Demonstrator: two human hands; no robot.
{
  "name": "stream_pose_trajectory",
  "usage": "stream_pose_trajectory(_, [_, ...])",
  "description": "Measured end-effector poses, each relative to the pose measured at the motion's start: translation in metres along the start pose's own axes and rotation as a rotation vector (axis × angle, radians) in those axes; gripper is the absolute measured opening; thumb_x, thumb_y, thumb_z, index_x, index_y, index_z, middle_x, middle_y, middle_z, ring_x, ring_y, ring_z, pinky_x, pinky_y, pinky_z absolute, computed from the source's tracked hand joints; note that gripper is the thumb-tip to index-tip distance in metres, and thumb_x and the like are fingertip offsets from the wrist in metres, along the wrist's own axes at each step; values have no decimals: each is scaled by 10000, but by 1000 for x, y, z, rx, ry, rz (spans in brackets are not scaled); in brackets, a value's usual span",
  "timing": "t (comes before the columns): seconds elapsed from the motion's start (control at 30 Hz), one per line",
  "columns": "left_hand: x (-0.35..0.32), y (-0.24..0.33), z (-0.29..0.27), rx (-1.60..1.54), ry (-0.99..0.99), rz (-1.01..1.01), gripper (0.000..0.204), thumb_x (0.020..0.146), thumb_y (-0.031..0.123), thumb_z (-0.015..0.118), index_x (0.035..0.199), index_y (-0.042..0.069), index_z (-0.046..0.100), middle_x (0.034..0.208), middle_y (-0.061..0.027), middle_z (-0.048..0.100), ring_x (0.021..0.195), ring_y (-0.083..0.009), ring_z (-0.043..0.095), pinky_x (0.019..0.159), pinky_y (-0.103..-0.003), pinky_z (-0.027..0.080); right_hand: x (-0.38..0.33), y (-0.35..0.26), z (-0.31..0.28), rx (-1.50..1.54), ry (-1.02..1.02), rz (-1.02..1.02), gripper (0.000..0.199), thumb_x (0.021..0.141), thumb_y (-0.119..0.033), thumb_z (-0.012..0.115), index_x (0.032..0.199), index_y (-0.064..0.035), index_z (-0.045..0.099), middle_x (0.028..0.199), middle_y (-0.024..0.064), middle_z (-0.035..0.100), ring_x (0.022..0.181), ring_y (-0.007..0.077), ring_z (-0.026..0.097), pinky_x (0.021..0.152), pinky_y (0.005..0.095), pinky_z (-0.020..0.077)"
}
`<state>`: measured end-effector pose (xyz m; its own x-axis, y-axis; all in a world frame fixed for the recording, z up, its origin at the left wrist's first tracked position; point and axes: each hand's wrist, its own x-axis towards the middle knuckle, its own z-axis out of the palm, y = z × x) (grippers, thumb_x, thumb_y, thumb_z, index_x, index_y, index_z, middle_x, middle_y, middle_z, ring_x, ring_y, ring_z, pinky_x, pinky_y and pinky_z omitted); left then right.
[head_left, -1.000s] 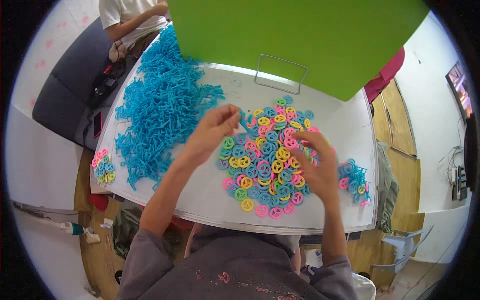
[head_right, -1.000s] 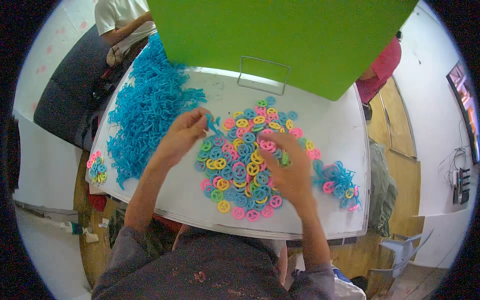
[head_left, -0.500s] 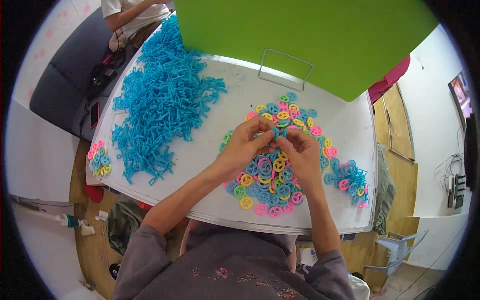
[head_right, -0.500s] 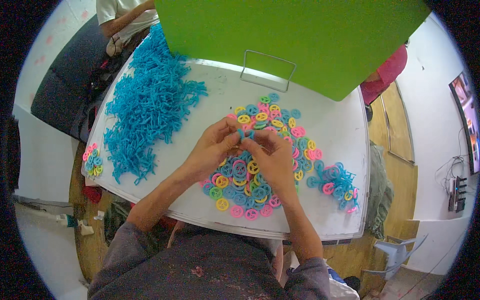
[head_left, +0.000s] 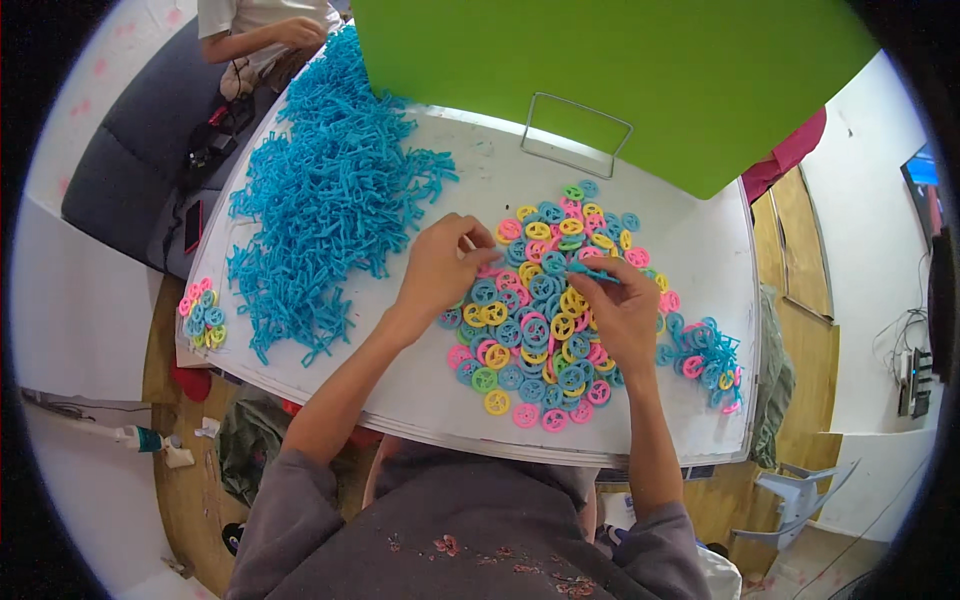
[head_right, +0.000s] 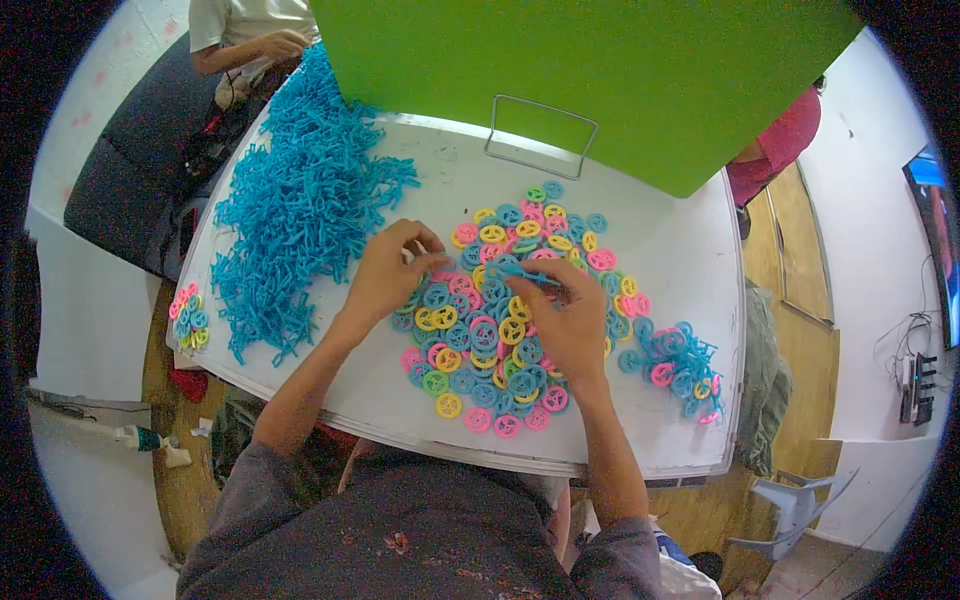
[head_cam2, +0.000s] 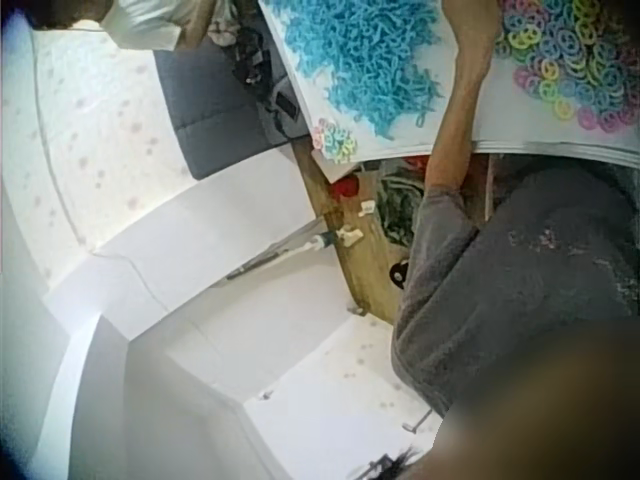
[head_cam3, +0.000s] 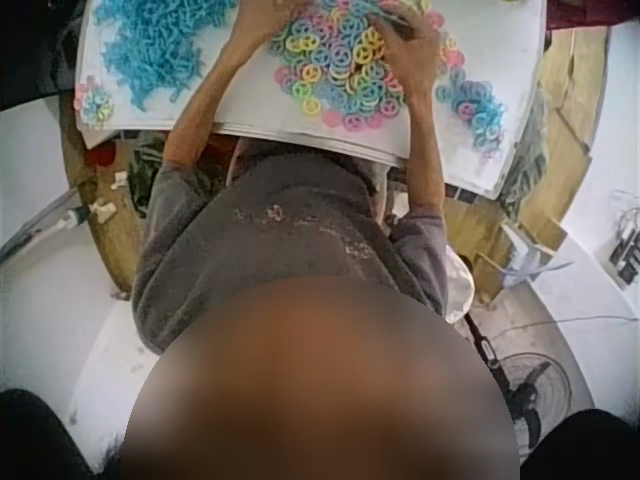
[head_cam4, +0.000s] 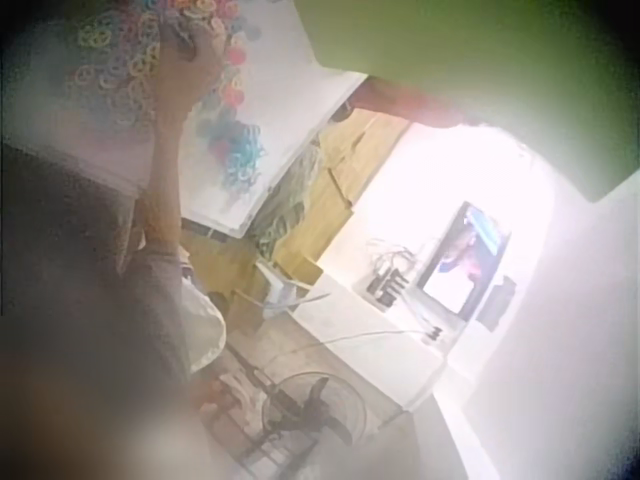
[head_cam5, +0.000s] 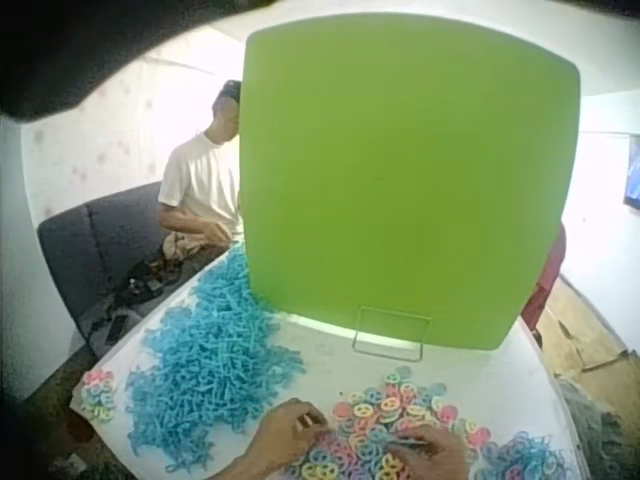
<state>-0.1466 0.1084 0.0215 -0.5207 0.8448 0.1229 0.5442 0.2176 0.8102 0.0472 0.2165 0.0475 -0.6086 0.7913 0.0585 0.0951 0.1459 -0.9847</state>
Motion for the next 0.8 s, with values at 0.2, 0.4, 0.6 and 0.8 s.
stream_pose_trajectory(0.2, [-17, 37, 4, -770, -132, -136, 125, 875, 63, 598, 977, -7, 578, 931, -61, 605, 784, -136, 617, 695, -282, 539, -4, -2, 4, -211, -37, -178, 172, 754, 64, 649, 916, 9, 667, 847, 64, 658, 806, 133, 635, 720, 235, 511])
stream_pose_trajectory(0.4, [-22, 39, 11, -820, -125, -192, 80, 889, 19, 556, 965, -8, 562, 962, -61, 588, 850, -126, 605, 738, -275, 557, -7, 1, 6, -116, -112, -166, 207, 758, 100, 579, 922, 11, 669, 853, 73, 654, 810, 133, 636, 736, 266, 537])
stream_pose_trajectory(0.6, [-24, 43, 16, -783, -70, -233, 71, 879, -40, 533, 929, 9, 545, 957, -69, 597, 835, -112, 599, 719, -262, 548, -6, 7, 7, -156, -116, -164, 185, 757, 102, 582, 907, 32, 665, 846, 91, 664, 799, 129, 642, 734, 267, 541])
stream_pose_trajectory(0.8, [-28, 40, 22, -758, -5, -218, 54, 887, -44, 520, 914, 2, 531, 917, -66, 592, 813, -118, 600, 713, -265, 552, -11, 0, 11, -250, -111, -52, 182, 750, 113, 588, 899, 40, 664, 809, 94, 668, 779, 131, 647, 699, 263, 536])
